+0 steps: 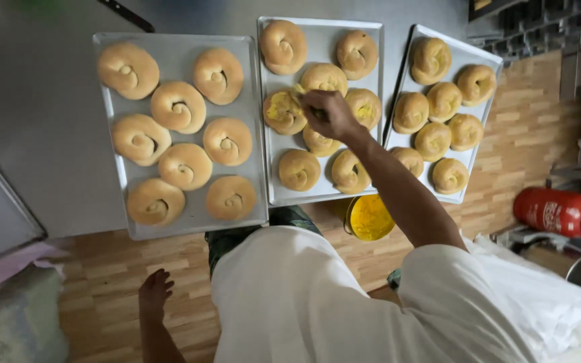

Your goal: Applying glaze or egg wash to buns on baking trays using a brush

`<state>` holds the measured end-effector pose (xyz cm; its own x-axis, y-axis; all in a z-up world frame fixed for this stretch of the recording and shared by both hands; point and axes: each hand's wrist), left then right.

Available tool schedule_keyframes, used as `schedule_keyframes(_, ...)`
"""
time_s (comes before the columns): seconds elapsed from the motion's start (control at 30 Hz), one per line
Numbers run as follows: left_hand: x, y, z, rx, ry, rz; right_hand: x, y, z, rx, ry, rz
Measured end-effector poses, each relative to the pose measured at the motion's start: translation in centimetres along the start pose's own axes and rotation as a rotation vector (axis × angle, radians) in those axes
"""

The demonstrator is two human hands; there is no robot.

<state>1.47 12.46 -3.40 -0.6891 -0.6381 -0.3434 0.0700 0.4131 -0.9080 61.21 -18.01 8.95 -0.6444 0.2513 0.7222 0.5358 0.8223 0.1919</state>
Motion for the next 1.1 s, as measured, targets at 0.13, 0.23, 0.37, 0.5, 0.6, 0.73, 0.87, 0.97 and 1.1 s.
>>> schedule_keyframes(0.13, -3.0, -0.6, -1.0, -0.025, 0.142, 0.004, -1.8, -3.3, -3.6, -0.277, 0.046, 0.178)
schedule_keyframes(0.23, -1.0, 3.6, -3.7, 0.044, 0.077, 0.015, -3.2, -5.8, -2.8, -0.408, -0.341, 0.221)
schedule_keyframes(0.37, -3.0, 3.3, -3.9, -0.043, 0.202, -0.02, 8.4, -2.6, 1.8, -0.401, -0.069, 0.212)
schedule_keyframes(0.5, -5.7, 1.4, -2.4, -0.104, 0.25, -0.038, -1.2, -4.1, 0.5, -0.783, -0.3, 0.526)
schedule_keyframes(0.6, -6.3, 1.0, -0.9, -0.091, 0.231, 0.023, -2.5, -3.2, 0.3, -1.149, -0.42, 0.553)
schedule_keyframes(0.73, -3.8, 1.2, 0.5, -0.039, 0.139, 0.114, 2.4, -0.4, 5.0, -1.196, -0.061, 0.76)
schedule_keyframes(0.87, -4.0, -3.0, 4.9, -0.058, 0.229, 0.129, -4.3, -2.0, 3.0, -1.208, -0.024, 0.838)
schedule_keyframes(0.97, -4.3, -7.8, 7.6, -0.104, 0.217, 0.03, -9.0, -2.0, -4.0, -1.19, -0.017, 0.68)
schedule_keyframes(1.1, 1.9, -7.1, 7.1, -0.041, 0.098, 0.062, -16.3, 2.4, -6.4, -1.573, 1.325, 0.24)
Point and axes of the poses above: each hand's wrist, its own y-axis towards the middle knuckle, its own z-axis out of the palm, x = y × z, and after that the axes turned 3 degrees about -z, right-handed
